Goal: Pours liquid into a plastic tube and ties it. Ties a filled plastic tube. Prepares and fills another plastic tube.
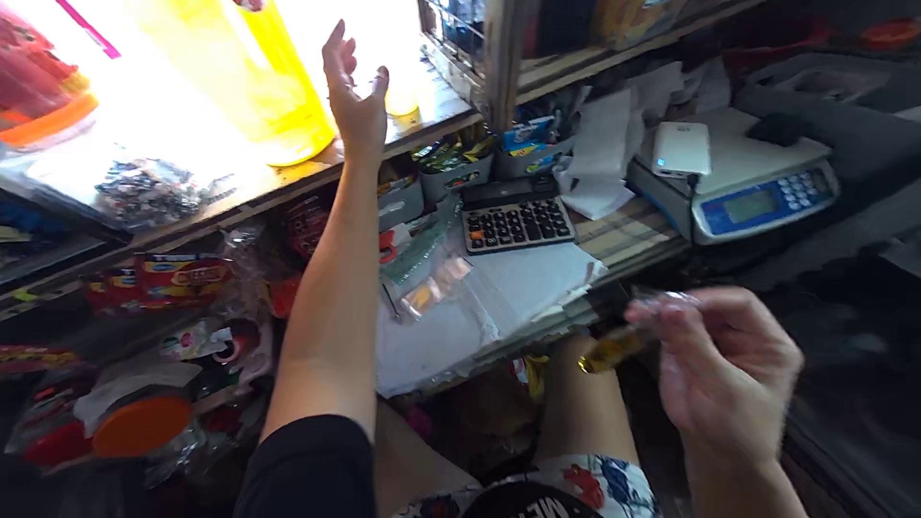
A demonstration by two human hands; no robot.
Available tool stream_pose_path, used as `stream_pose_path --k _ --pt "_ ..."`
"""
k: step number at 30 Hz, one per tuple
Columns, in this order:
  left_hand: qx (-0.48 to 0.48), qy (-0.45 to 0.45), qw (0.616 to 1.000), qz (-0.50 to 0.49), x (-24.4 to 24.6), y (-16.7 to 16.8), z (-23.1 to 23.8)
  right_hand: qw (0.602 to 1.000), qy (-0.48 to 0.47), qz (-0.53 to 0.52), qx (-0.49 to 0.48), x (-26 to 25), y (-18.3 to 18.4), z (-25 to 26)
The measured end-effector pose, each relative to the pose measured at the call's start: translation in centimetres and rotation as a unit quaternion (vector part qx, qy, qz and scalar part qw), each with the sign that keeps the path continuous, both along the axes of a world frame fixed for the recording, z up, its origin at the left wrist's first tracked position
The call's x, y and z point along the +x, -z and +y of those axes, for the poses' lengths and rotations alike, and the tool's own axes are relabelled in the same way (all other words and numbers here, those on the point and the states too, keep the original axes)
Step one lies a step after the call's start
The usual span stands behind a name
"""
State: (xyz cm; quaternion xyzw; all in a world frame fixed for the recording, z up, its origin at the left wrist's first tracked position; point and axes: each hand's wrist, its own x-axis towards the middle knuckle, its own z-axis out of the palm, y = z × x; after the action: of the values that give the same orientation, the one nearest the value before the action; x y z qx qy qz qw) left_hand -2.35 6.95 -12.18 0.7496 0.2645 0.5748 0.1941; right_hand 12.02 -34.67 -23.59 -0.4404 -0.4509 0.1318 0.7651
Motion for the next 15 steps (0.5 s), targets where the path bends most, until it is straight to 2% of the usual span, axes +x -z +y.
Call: stream_pose_path --k 2,3,5,7,8,11,15 --pt "0.056 -0.026 0.998 -0.026 0.5 0.4 -5.0 0.999 -0.028 0.020 -0.004 0.1 -0.1 -0.2" --pt "0.070 0.008 0.997 -0.027 0.6 0.2 -8.9 0.999 -0.038 0.027 -0.005 0.2 -0.1 -0.3" --pt "0.071 0.167 0.983 0.028 0.1 0.4 -17.1 0.998 -0.046 0.035 -0.012 0.0 0.0 -0.7" --pt "0.059 0.331 0.935 0.115 -0.1 1.6 -23.3 0.998 -0.043 0.042 -0.018 -0.3 0.1 -1.2" --pt "0.049 0.377 0.912 0.153 0.1 2.3 -25.4 0.998 -0.040 0.042 -0.019 -0.5 0.1 -1.4" --pt "0.053 0.423 0.878 0.217 0.7 4.3 -28.1 0.999 -0.025 0.032 -0.020 -1.0 0.2 -2.2" --pt "0.044 0.434 0.871 0.226 0.9 4.7 -28.7 0.999 -0.020 0.017 -0.023 -1.0 0.5 -3.2"
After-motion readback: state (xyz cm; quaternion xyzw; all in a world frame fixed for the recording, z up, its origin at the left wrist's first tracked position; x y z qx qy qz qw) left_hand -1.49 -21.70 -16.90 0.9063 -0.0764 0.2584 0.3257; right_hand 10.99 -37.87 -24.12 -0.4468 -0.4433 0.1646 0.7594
